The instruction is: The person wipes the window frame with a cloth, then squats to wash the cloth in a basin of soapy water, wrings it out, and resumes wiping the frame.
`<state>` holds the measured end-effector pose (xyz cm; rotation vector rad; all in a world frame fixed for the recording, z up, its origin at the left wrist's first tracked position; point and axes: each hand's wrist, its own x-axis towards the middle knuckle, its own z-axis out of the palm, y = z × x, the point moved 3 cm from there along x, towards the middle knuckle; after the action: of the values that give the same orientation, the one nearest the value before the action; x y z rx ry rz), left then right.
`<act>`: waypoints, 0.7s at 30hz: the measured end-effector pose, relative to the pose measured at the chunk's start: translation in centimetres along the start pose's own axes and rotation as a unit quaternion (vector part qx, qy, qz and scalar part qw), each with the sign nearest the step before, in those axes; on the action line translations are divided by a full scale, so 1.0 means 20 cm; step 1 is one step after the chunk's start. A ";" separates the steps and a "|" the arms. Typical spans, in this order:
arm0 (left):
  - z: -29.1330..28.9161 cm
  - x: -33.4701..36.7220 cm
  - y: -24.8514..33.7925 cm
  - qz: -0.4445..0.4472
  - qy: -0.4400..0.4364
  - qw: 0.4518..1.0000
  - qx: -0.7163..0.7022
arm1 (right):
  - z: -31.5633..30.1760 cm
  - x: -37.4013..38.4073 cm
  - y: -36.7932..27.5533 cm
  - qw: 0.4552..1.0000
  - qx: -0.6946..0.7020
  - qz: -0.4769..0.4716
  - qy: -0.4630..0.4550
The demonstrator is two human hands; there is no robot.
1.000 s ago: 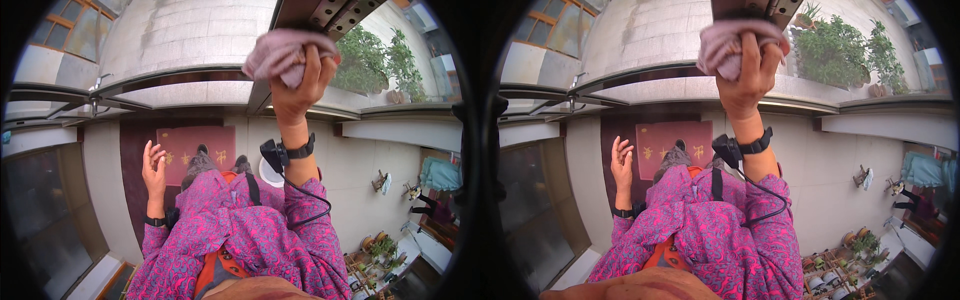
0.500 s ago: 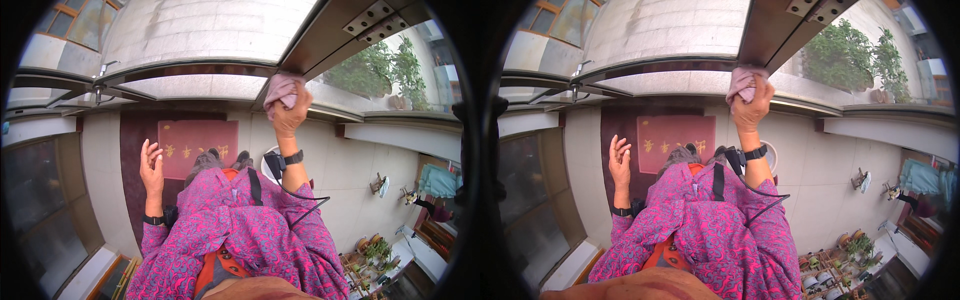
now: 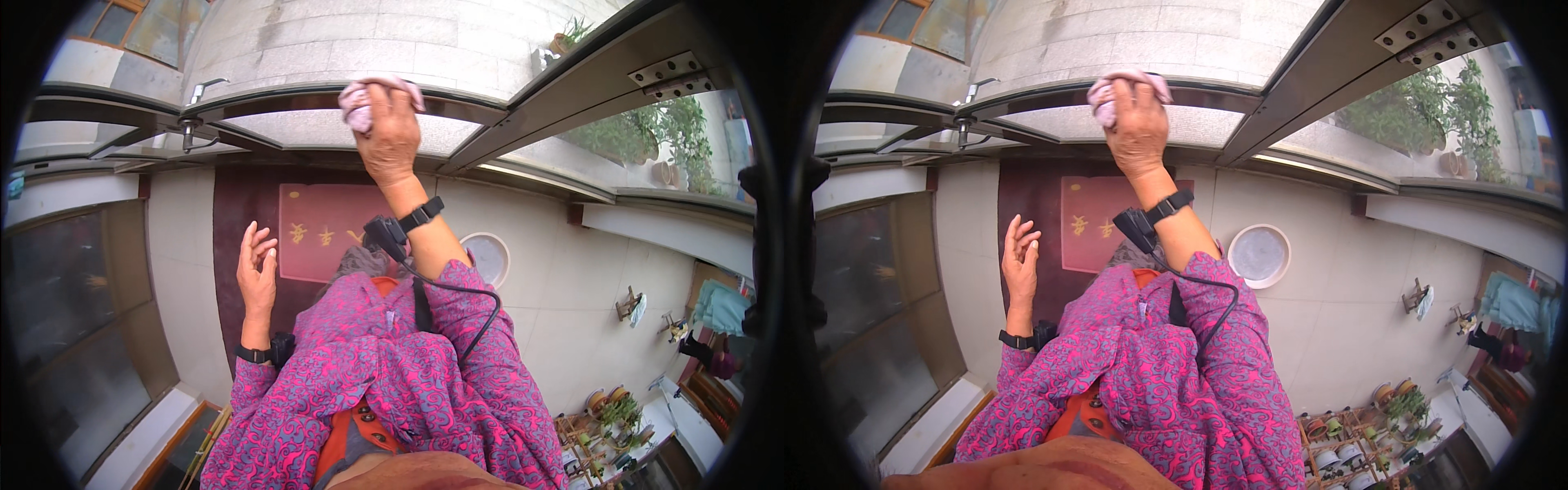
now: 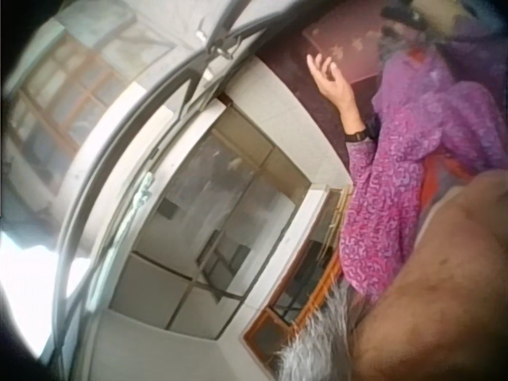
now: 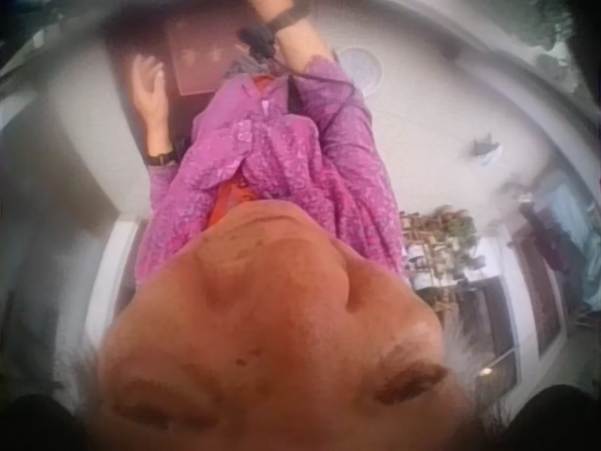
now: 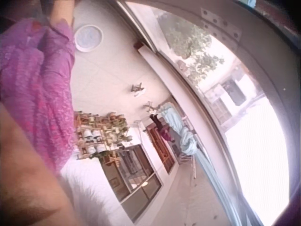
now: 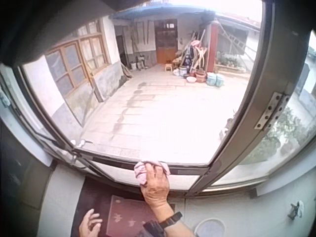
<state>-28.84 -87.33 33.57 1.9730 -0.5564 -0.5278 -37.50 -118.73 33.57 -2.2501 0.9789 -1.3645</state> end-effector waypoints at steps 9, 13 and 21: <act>-0.22 0.04 -0.14 -0.014 0.020 1.000 -0.005 | -0.37 -0.01 0.32 0.983 -0.079 0.081 0.143; -0.23 0.02 -0.20 -0.038 0.002 0.999 -0.010 | -0.22 -0.01 0.21 0.981 -0.131 0.080 0.119; -0.30 -0.01 -0.24 0.000 0.027 1.000 -0.002 | 0.21 -0.08 -0.10 0.998 0.003 -0.049 0.042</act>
<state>-24.78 -80.95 31.92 1.9777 -0.5205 -0.4736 -33.51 -116.56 31.70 -2.2792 0.9008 -1.5135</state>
